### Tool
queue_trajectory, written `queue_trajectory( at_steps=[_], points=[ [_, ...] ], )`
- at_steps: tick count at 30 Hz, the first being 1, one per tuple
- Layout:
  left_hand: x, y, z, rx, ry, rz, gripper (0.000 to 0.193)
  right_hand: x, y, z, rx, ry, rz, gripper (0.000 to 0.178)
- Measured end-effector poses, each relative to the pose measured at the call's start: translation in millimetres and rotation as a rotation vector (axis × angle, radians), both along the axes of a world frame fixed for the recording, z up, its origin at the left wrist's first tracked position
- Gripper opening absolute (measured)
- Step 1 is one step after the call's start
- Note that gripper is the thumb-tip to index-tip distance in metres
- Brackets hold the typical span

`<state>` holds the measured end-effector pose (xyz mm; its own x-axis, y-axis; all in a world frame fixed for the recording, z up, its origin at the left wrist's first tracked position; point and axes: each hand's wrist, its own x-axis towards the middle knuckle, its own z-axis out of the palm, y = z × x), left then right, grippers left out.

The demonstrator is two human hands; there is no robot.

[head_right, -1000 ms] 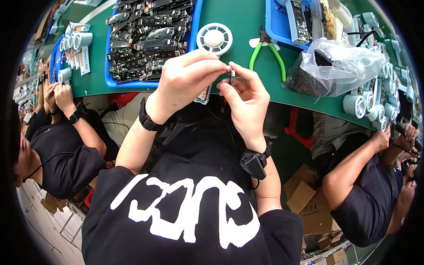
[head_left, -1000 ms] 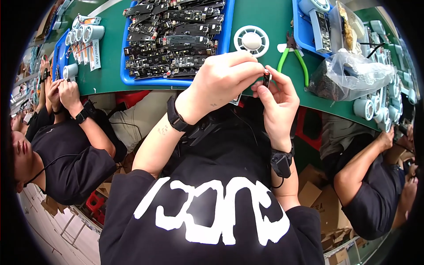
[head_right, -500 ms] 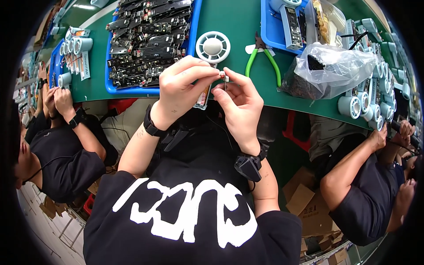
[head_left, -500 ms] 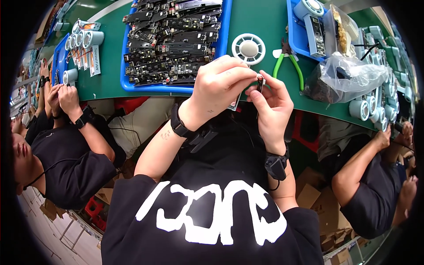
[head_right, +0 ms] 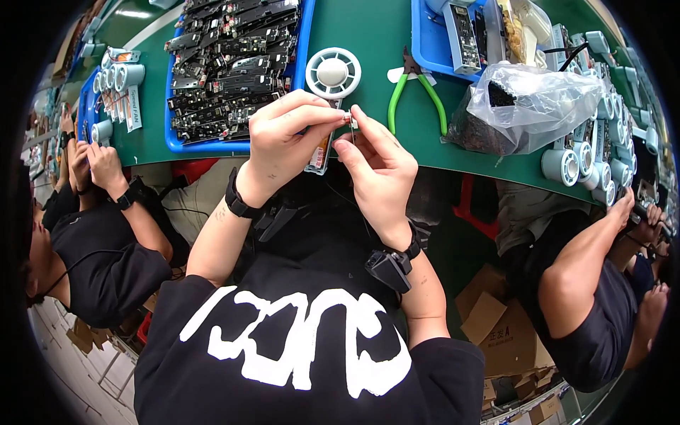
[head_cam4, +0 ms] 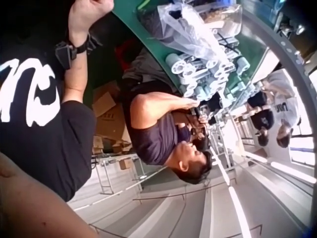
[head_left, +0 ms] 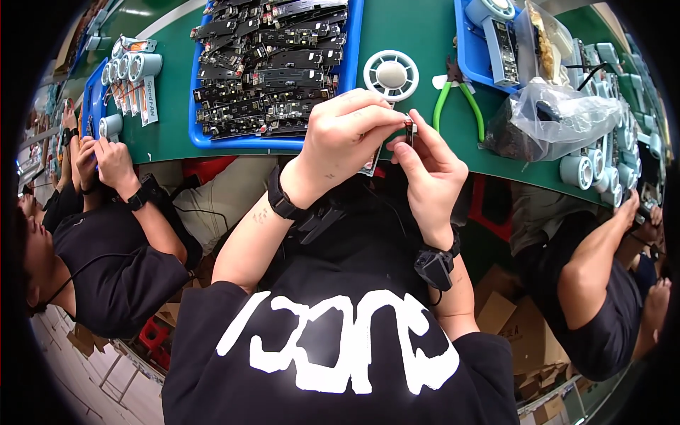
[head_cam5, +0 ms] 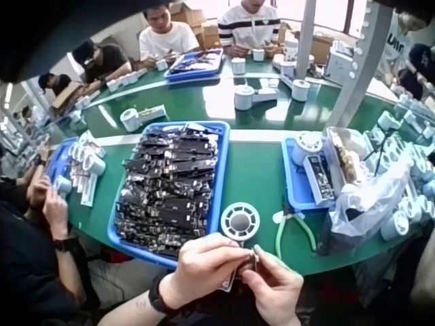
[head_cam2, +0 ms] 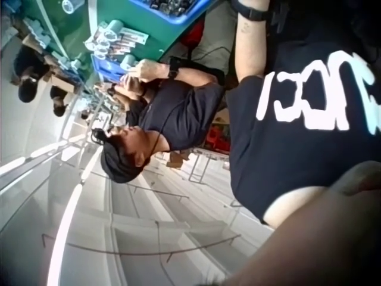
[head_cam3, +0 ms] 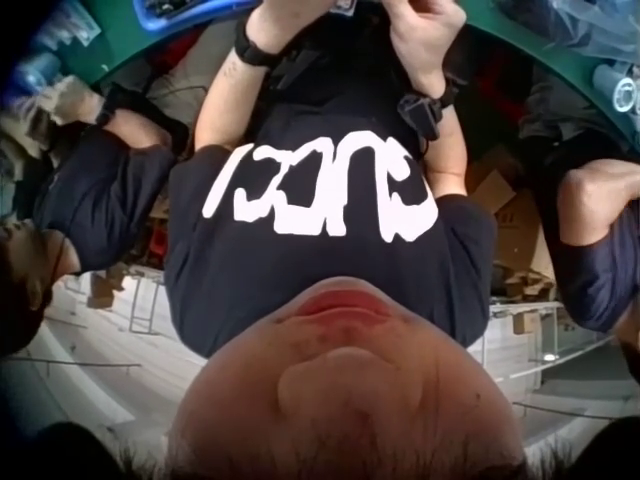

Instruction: The person picks up a circuit board and a battery, connects the wires from the battery to the board by hand, and then sets the connected components down on the table. This process is repeated with another circuit board and battery.

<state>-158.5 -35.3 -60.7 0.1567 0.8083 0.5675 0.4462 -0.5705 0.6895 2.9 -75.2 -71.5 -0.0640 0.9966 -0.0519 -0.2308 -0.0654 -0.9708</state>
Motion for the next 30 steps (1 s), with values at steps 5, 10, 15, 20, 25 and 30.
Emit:
queue_trajectory(
  at_steps=[5,10,15,20,25,30],
  points=[
    [-0.1,-0.4,-0.1,-0.046,-0.008,-0.014,0.016,1.1,0.8,-5.5,0.019,-0.013,-0.01,0.042],
    [3.2,-3.4,8.0,-0.041,0.018,-0.033,0.015,3.7,0.5,-6.9,0.0,0.129,-0.032,0.041],
    [-1.7,-1.4,7.4,-0.128,-0.047,-0.051,0.016,3.4,3.4,-8.6,0.029,0.065,-0.016,0.041],
    [-4.7,0.0,4.9,-0.072,-0.021,-0.08,0.016,4.6,4.1,-8.5,0.102,-0.007,-0.015,0.041],
    [-5.4,0.5,5.3,0.025,0.02,-0.072,0.016,6.0,3.9,-9.5,0.106,-0.01,0.001,0.042],
    [-6.6,0.1,6.7,-0.016,0.014,-0.082,0.017,7.5,6.3,-10.6,0.208,-0.111,0.024,0.044]
  ],
)
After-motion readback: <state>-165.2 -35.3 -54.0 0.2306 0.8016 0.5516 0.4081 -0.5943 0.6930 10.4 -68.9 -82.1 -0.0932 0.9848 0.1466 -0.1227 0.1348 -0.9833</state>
